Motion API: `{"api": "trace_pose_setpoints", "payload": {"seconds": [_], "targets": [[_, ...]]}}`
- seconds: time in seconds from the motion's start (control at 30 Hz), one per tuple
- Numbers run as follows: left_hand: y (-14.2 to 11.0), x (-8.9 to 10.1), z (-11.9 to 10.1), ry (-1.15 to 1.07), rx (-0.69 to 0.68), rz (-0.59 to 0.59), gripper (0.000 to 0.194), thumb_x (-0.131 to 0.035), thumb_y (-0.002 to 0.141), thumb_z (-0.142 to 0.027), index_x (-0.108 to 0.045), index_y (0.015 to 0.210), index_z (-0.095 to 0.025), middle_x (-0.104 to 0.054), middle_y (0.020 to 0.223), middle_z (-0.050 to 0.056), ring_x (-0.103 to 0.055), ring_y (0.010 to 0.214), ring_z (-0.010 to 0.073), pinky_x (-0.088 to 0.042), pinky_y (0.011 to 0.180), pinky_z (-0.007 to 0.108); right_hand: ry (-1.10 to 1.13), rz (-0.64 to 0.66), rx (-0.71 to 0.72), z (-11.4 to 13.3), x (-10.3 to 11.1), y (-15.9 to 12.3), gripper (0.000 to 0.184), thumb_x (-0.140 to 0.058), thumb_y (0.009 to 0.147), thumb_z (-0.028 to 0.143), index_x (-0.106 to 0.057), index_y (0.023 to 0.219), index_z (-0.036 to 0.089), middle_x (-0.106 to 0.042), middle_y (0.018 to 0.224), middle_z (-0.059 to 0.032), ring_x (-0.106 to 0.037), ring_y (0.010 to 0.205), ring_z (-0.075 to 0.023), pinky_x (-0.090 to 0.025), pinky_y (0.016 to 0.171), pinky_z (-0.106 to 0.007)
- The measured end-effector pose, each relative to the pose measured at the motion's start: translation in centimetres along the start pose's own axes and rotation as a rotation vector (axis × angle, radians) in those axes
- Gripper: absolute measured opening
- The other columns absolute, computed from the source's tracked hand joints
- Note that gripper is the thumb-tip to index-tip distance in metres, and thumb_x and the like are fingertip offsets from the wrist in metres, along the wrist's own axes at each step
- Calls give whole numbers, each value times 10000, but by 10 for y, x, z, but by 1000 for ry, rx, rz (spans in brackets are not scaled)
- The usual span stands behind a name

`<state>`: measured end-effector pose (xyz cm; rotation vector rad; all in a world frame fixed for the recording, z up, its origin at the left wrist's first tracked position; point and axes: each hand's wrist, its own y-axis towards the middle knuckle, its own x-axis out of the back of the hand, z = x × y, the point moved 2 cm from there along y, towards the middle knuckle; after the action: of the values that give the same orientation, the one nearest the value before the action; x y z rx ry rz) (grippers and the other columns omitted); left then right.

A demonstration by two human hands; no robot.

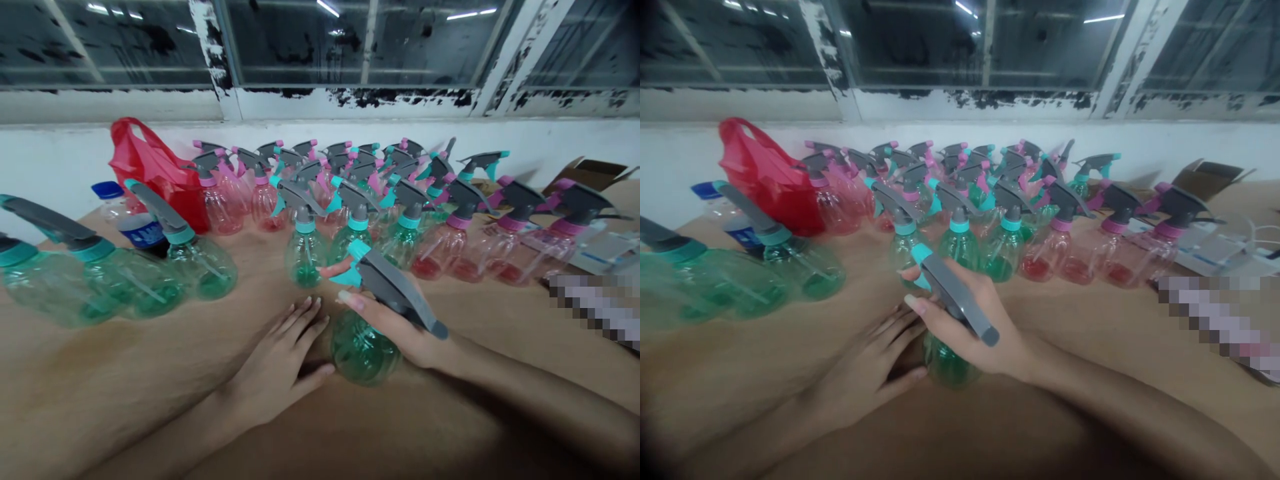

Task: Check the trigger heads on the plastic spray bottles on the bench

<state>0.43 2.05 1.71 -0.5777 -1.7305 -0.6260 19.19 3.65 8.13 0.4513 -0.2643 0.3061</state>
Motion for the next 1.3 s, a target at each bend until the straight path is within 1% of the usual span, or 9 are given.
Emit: {"api": "trace_pose_setpoints", "payload": {"seconds": [0.17,0.4,0.53,0.7,0.83,1.1,1.17,1.23,1.3], "targets": [[-1,1,0,13,-1,5,595,-507,910,-482,-386,1396,-160,-348,1474,124,-294,1358,287,-247,1097,477,16,13,0,1,0,-1,227,-591,848,346,-592,1052,246,-482,666,41,-470,581,-128,-441,632,-293],[-1,1,0,-17,-2,-7,601,-523,908,-466,-355,1415,-190,-338,1480,117,-284,1362,296,-235,1097,487,-15,6,-4,4,1,0,217,-581,848,349,-585,1040,249,-562,729,19,-517,602,-138,-445,602,-294],[0,1,-1,-17,4,3,601,-524,909,-455,-350,1416,-183,-331,1483,120,-287,1361,290,-241,1096,484,-31,9,10,3,1,0,230,-576,848,369,-588,1047,254,-539,672,28,-507,559,-137,-442,566,-297],[0,0,0,15,-3,9,597,-520,910,-466,-374,1404,-165,-331,1482,128,-284,1361,297,-243,1094,486,-37,11,4,3,1,-1,232,-570,851,370,-582,1051,255,-549,684,24,-514,566,-143,-447,574,-308],[-1,-1,1,41,-7,18,599,-502,917,-481,-377,1401,-151,-326,1484,127,-262,1372,282,-234,1102,477,-25,18,-13,3,1,-1,243,-574,848,372,-579,1063,259,-530,675,30,-500,559,-141,-439,566,-304],[-1,-2,0,65,-9,18,609,-499,919,-491,-390,1390,-121,-330,1480,137,-264,1371,283,-233,1108,456,10,21,7,-1,0,-1,261,-578,854,389,-581,1077,254,-535,714,27,-502,596,-132,-455,623,-296],[-1,-2,0,67,-12,12,603,-500,920,-487,-387,1391,-129,-330,1481,134,-266,1371,281,-234,1108,455,1,20,27,0,1,-1,237,-575,855,400,-589,1038,250,-565,730,19,-527,616,-136,-447,605,-289],[-1,-1,-1,70,-10,10,610,-498,919,-494,-377,1396,-134,-331,1481,131,-275,1368,278,-244,1105,451,-21,18,48,3,3,-1,170,-553,870,392,-593,938,242,-577,716,17,-539,620,-136,-430,580,-278],[-1,0,-1,75,-6,11,628,-493,918,-502,-360,1405,-128,-338,1477,132,-291,1361,275,-263,1100,444,-48,34,58,7,5,-1,159,-540,878,383,-578,841,234,-555,664,25,-527,591,-130,-412,555,-271]]}}
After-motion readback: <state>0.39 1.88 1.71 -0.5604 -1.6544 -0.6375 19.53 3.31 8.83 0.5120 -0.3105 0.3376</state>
